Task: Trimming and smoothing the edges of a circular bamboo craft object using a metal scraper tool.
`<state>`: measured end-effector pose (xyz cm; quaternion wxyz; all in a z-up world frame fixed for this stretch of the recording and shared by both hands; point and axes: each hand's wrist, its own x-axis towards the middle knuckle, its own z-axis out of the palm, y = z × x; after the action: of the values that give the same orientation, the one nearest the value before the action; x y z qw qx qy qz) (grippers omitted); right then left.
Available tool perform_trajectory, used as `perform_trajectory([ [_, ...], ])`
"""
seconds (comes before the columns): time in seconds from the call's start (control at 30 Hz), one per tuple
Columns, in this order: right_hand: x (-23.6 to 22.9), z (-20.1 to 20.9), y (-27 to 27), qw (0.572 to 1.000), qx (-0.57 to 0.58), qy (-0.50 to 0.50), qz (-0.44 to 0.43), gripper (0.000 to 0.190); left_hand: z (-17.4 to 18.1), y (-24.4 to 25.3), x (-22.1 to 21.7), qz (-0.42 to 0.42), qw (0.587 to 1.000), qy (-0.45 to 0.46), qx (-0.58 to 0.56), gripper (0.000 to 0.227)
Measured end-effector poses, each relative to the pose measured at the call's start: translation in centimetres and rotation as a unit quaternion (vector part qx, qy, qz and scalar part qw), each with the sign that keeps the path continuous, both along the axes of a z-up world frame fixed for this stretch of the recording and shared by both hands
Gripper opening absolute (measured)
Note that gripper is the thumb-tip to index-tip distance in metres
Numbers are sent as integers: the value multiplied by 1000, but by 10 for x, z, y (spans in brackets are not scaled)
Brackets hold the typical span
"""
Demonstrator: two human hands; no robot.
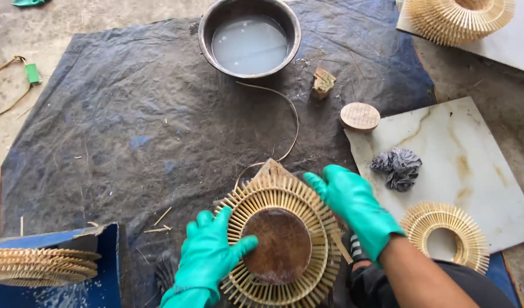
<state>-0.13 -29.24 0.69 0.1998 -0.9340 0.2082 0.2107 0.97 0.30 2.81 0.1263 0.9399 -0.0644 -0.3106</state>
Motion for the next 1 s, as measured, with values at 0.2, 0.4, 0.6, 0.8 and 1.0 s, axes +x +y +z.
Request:
perform_trajectory([
  [0.2,-26,-26,3,999,7,31,14,51,-15,11,-3,69,993,4,-99,123],
  [0.4,-33,-13,32,998,1,3,66,47,30,6,-33,97,992,81,17,130],
  [0.6,-32,-28,67,972,-59,-180,141,47,16,-13,-32,21,999,-16,-47,125],
  [0.8,-20,-58,72,946,-66,-267,170,52,-3,-12,-32,-16,999,-1,-39,122],
  [1.0,-15,-60,76,943,-86,-276,165,50,-16,-6,-44,-27,995,-64,-78,120],
])
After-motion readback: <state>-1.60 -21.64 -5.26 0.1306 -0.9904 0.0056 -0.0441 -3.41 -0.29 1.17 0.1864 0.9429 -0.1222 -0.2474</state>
